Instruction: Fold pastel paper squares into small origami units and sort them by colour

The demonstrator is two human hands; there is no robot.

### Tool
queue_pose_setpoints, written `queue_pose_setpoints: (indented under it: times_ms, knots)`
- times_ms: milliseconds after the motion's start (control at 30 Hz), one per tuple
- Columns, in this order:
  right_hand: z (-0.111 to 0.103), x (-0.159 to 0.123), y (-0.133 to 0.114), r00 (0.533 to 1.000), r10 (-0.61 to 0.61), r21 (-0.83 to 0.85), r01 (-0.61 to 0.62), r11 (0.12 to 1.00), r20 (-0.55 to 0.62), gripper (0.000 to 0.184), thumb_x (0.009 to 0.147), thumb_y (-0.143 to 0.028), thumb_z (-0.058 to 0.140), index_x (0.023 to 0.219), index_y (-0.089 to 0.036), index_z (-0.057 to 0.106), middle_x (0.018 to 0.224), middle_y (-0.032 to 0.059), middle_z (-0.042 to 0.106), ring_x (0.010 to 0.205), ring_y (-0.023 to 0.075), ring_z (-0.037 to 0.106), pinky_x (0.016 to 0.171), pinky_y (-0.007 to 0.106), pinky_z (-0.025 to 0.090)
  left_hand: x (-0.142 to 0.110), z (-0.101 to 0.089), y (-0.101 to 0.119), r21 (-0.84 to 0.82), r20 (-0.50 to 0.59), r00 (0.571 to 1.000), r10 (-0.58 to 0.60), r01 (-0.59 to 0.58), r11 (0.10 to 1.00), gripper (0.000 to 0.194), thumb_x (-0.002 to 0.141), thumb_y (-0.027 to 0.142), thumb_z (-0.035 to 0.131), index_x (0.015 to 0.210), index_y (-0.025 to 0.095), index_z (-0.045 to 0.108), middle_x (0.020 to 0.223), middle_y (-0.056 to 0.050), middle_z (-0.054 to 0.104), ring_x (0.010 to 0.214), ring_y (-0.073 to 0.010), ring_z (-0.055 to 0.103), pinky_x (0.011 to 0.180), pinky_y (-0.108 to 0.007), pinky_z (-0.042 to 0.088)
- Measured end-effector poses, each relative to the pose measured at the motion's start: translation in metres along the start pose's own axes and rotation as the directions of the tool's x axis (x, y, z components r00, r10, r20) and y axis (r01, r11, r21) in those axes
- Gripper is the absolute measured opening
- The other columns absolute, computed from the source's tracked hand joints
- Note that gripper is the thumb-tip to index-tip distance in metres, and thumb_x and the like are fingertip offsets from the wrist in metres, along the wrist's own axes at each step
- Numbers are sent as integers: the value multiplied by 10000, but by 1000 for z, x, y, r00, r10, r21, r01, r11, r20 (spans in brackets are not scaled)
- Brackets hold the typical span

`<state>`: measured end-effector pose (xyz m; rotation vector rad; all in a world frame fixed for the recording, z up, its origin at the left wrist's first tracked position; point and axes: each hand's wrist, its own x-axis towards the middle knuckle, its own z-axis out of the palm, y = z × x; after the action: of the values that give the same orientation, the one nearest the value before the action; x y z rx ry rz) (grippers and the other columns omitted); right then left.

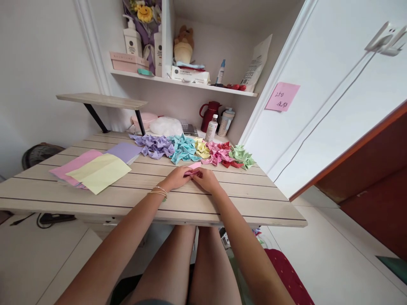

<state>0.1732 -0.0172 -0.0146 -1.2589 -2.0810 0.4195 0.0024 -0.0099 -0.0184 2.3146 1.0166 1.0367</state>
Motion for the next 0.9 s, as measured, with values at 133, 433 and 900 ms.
queue_pose_setpoints:
  times_ms: [133,433,900]
  knots:
    - [0,0,0,1000,-11,-8,11,1000,-9,206,754,-296,606,921,-192,665,763,33,676,657,143,580,620,244,406,0,2,-4,55,-17,1000,6,-5,998,270,738,161,561,994,179,646,969,-65,661,911,-197,586,824,-298,435]
    - [-2,0,-4,1000,-21,-5,21,1000,-6,206,752,-279,600,925,-193,672,760,34,677,648,145,570,601,239,388,1,0,-4,64,-39,999,26,-23,998,261,732,161,556,971,186,656,941,-54,672,877,-196,600,788,-291,448]
    - [9,8,0,966,251,806,-102,583,-59,507,671,-313,658,1137,-229,475,836,11,640,711,156,597,664,301,474,4,-3,9,119,-328,938,112,-77,990,455,750,113,515,1197,195,504,1169,-92,553,1115,-225,493,961,-386,379]
